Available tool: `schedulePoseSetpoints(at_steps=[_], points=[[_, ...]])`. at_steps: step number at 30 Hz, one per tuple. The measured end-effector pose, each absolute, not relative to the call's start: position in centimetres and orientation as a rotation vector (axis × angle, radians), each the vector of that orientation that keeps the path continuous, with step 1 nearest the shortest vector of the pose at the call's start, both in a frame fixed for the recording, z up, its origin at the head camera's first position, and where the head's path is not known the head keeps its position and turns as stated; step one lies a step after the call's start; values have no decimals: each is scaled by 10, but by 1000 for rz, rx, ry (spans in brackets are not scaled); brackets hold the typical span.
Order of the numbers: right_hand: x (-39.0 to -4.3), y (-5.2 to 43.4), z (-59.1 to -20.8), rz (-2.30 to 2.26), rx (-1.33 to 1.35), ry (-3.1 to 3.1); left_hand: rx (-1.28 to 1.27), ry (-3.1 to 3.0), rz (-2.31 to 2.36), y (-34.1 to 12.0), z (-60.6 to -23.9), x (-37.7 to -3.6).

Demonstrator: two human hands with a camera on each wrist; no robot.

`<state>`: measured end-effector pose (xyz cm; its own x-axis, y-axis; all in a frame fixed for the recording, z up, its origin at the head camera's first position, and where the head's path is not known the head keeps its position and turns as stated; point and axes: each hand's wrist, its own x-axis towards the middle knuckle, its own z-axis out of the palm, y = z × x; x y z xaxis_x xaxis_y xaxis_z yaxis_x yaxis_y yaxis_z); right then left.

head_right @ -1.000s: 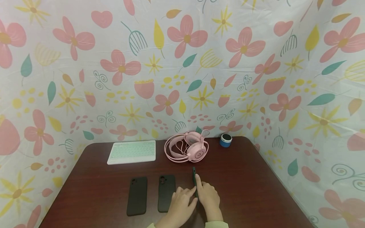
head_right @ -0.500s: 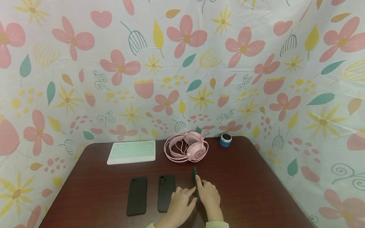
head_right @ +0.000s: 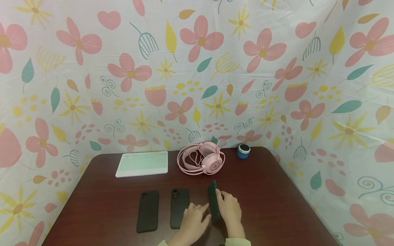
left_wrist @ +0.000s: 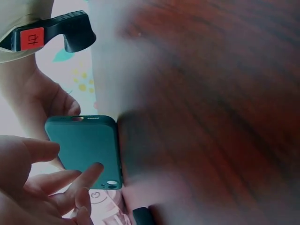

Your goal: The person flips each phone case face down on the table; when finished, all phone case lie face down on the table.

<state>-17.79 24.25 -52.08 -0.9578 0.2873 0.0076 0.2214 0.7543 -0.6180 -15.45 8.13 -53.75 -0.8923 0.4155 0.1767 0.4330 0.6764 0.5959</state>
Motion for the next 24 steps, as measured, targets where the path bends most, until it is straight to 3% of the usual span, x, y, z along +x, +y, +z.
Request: schedulePoseSetpoints(at_steps=[24], points=[[-175, 248, -524, 1054, -394, -2806, -783, -3001, -1030, 82, -545, -154]])
